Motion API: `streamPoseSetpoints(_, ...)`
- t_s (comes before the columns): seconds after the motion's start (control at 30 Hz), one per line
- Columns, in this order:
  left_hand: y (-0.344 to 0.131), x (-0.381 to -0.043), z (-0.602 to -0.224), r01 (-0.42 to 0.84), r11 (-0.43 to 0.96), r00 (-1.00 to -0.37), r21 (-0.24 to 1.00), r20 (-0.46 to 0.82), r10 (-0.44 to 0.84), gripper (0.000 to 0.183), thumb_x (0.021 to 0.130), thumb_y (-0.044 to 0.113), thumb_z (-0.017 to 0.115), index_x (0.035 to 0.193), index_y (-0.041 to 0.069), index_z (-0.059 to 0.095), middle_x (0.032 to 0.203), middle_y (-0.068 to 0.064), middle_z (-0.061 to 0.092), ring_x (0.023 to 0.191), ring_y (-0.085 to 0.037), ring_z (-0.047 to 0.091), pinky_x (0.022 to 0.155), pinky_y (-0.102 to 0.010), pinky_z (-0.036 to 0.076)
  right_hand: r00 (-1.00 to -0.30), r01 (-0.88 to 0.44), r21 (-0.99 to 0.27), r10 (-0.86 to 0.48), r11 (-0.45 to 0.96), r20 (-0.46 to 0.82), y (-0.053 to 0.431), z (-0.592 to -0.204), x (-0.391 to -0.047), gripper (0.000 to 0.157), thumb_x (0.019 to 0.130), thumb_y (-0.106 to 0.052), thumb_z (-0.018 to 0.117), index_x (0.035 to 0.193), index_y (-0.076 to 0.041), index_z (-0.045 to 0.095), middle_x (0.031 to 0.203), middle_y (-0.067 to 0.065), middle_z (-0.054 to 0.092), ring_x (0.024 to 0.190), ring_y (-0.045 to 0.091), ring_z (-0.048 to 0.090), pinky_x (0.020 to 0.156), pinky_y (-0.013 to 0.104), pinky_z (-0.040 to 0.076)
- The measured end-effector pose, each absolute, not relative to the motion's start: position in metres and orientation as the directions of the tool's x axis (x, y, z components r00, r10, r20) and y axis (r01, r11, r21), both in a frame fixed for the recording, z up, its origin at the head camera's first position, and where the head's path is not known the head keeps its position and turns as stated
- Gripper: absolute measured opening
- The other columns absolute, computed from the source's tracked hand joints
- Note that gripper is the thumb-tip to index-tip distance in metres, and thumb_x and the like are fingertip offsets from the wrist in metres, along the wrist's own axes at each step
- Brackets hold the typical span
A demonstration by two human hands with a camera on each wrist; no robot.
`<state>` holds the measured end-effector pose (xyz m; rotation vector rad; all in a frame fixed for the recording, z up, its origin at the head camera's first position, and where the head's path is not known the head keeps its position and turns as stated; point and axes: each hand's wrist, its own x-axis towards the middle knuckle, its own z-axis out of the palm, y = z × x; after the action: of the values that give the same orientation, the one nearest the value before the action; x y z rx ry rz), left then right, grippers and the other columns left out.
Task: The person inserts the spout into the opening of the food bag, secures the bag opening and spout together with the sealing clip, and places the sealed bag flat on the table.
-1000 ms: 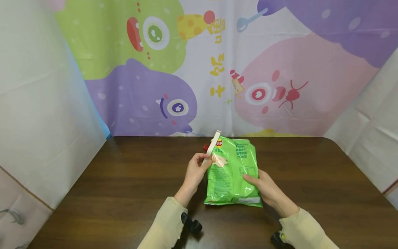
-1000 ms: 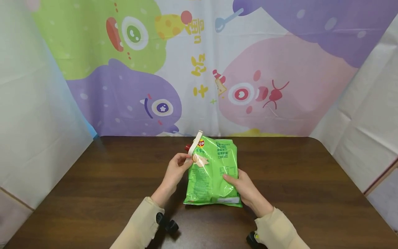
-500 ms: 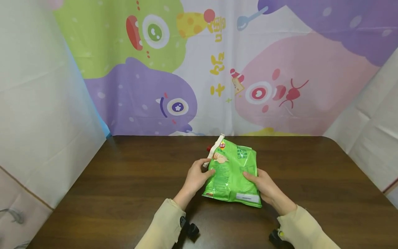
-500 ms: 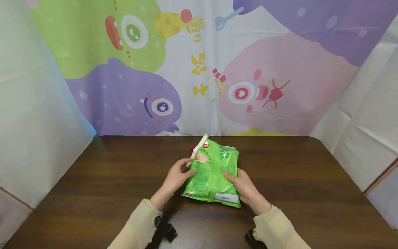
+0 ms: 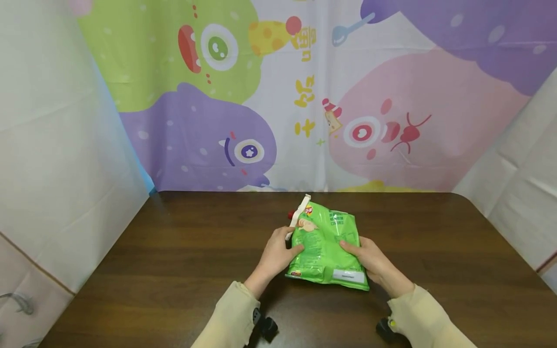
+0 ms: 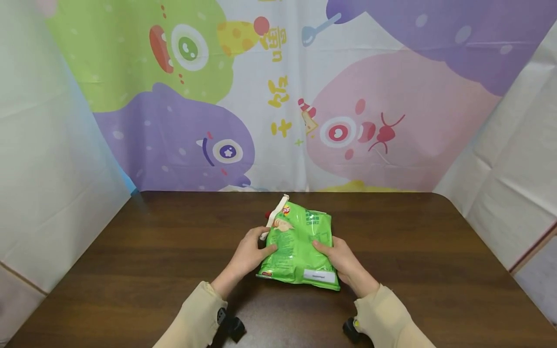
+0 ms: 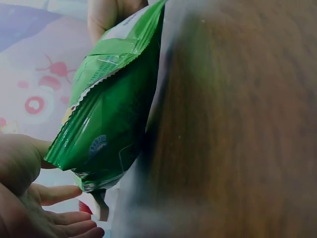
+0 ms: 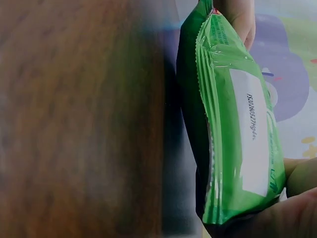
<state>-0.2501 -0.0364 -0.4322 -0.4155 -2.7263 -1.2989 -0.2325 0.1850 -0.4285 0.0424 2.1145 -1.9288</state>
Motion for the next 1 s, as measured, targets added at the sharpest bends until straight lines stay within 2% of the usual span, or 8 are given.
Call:
streamPoseSetpoints(0.17, -0.0352, -0.2478, -0.4314, 0.367, 0.645, -0.928, 0.67, 0.22, 0.3, 0.053, 0.077, 0.015, 0.061, 0.125, 0.008, 0.04, 0.135, -0.014, 0.026, 0.12, -0.029, 0.028, 0.091, -0.044, 0.03, -0.971, 0.186, -0.962, -0.111, 0.199, -0.21, 0.182, -0.4263, -0.2353, 0.043, 0.086, -0.023, 0.05, 0.115, 0.007, 0.037, 0.084, 0.008, 0.057, 0.066, 0.014, 0.058, 0.061, 0.029, 0.046)
streamPoseSetpoints(0.27, -0.0333, -0.2469, -0.4301, 0.471, 0.646, -0.878, 0.601, 0.244, 0.412, 0.053, 0.078, 0.006, 0.058, 0.127, 0.012, 0.038, 0.137, -0.01, 0.025, 0.124, -0.026, 0.023, 0.094, -0.043, 0.028, -0.979, 0.173, -0.942, -0.058, 0.288, -0.197, 0.1802, -0.4233, -0.235, 0.051, 0.085, -0.023, 0.052, 0.119, 0.007, 0.03, 0.096, 0.015, 0.052, 0.071, 0.016, 0.056, 0.063, 0.029, 0.045)
streamPoseSetpoints(0.37, -0.0317, -0.2459, -0.4283, 0.533, 0.642, -0.838, 0.551, 0.243, 0.488, 0.051, 0.079, 0.002, 0.055, 0.126, 0.012, 0.04, 0.135, -0.01, 0.029, 0.125, -0.023, 0.023, 0.095, -0.042, 0.026, -0.986, 0.136, -0.906, -0.031, 0.4, -0.162, 0.1804, -0.4215, -0.2346, 0.066, 0.083, -0.027, 0.054, 0.128, 0.005, 0.016, 0.117, 0.023, 0.038, 0.092, 0.025, 0.05, 0.077, 0.035, 0.041)
streamPoseSetpoints(0.43, -0.0311, -0.2456, -0.4275, 0.541, 0.648, -0.831, 0.536, 0.224, 0.509, 0.048, 0.081, 0.002, 0.053, 0.126, 0.012, 0.041, 0.135, -0.011, 0.03, 0.125, -0.023, 0.023, 0.095, -0.042, 0.025, -0.992, 0.085, -0.883, -0.043, 0.461, -0.118, 0.1811, -0.421, -0.234, 0.074, 0.082, -0.03, 0.055, 0.131, 0.002, 0.011, 0.127, 0.025, 0.026, 0.107, 0.032, 0.039, 0.086, 0.043, 0.034)
streamPoseSetpoints(0.6, -0.0315, -0.246, -0.4276, 0.519, 0.663, -0.84, 0.54, 0.175, 0.514, 0.041, 0.085, 0.01, 0.048, 0.126, 0.012, 0.042, 0.134, -0.011, 0.03, 0.125, -0.023, 0.022, 0.096, -0.044, 0.024, -0.991, -0.082, -0.822, -0.13, 0.564, 0.01, 0.1837, -0.4215, -0.232, 0.071, 0.081, -0.035, 0.054, 0.133, -0.001, 0.019, 0.134, 0.023, 0.013, 0.12, 0.04, 0.016, 0.092, 0.052, 0.021)
streamPoseSetpoints(0.7, -0.0321, -0.2474, -0.4292, 0.521, 0.664, -0.835, 0.536, 0.157, 0.528, 0.039, 0.087, 0.02, 0.047, 0.125, 0.012, 0.042, 0.134, -0.012, 0.03, 0.125, -0.023, 0.021, 0.095, -0.045, 0.024, -0.988, -0.089, -0.808, -0.155, 0.583, -0.004, 0.1846, -0.4213, -0.2325, 0.066, 0.082, -0.03, 0.054, 0.132, 0.001, 0.023, 0.136, 0.022, 0.01, 0.122, 0.04, 0.011, 0.093, 0.053, 0.018)
streamPoseSetpoints(0.8, -0.033, -0.2483, -0.4309, 0.532, 0.664, -0.824, 0.525, 0.141, 0.549, 0.041, 0.087, 0.027, 0.047, 0.125, 0.012, 0.042, 0.134, -0.011, 0.03, 0.126, -0.023, 0.019, 0.094, -0.047, 0.025, -0.984, -0.034, -0.804, -0.159, 0.593, -0.075, 0.1851, -0.4202, -0.2337, 0.065, 0.083, -0.025, 0.053, 0.132, 0.004, 0.021, 0.137, 0.023, 0.006, 0.123, 0.041, 0.007, 0.095, 0.054, 0.014)
streamPoseSetpoints(1.0, -0.0328, -0.2494, -0.4339, 0.548, 0.664, -0.811, 0.508, 0.131, 0.57, 0.042, 0.087, 0.028, 0.046, 0.125, 0.011, 0.042, 0.134, -0.012, 0.03, 0.126, -0.025, 0.018, 0.093, -0.048, 0.025, -0.975, 0.029, -0.802, -0.159, 0.597, -0.154, 0.1862, -0.42, -0.2349, 0.063, 0.084, -0.023, 0.052, 0.132, 0.003, 0.021, 0.136, 0.025, 0.005, 0.123, 0.041, 0.006, 0.095, 0.053, 0.014)
